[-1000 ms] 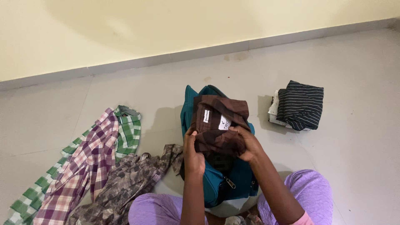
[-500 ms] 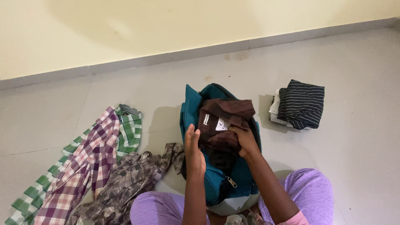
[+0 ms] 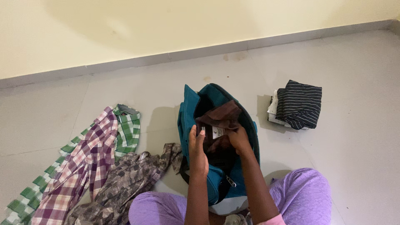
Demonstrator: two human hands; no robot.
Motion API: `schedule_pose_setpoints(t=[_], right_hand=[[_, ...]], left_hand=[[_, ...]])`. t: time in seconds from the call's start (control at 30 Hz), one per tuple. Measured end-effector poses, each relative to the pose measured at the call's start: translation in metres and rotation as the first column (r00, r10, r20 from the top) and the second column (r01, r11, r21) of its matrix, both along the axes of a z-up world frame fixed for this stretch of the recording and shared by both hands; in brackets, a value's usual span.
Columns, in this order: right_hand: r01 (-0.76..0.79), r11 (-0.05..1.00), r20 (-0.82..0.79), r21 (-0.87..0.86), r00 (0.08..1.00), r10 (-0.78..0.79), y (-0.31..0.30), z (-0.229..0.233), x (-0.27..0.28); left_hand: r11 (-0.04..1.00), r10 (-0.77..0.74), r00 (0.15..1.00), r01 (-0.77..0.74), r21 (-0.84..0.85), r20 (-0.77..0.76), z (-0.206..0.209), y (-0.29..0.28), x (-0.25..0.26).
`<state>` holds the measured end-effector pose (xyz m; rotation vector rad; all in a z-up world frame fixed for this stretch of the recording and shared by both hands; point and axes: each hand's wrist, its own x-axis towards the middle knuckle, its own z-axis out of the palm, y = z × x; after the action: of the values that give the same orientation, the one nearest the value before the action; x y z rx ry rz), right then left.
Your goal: The person picks up folded shirts from the floor and places them into a large bag one by one.
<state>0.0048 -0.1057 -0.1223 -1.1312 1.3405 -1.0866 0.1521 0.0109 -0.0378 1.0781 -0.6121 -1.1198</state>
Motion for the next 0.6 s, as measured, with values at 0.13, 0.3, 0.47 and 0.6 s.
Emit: schedule_pose_setpoints(t=[0.13,0.3,0.47,0.6], right_hand=[[-0.053,0.995,0.127,-0.080,0.990,0.063,-0.008,-0.012,0.009],[-0.017,0.986,0.031,0.164,0.999,0.012,-0.017,-0.029,0.017],[-0.026,0.981,0.147,0.193,0.989,-0.002,-0.025,-0.045,0.017],[-0.001,0.966,0.117,0.257,0.993,-0.030,-0.031,-0.056,0.014]], left_hand=[[0.999,-0.004,1.000,0.003,-0.033,-0.020,0.008,0.007,0.001],[1.000,-0.003,1.000,0.002,-0.024,-0.031,0.014,0.010,0.001],[1.000,-0.006,1.000,0.006,0.020,-0.002,0.015,0.007,0.000],[1.000,-0.021,1.000,0.021,0.004,-0.002,0.014,0.009,-0.002]])
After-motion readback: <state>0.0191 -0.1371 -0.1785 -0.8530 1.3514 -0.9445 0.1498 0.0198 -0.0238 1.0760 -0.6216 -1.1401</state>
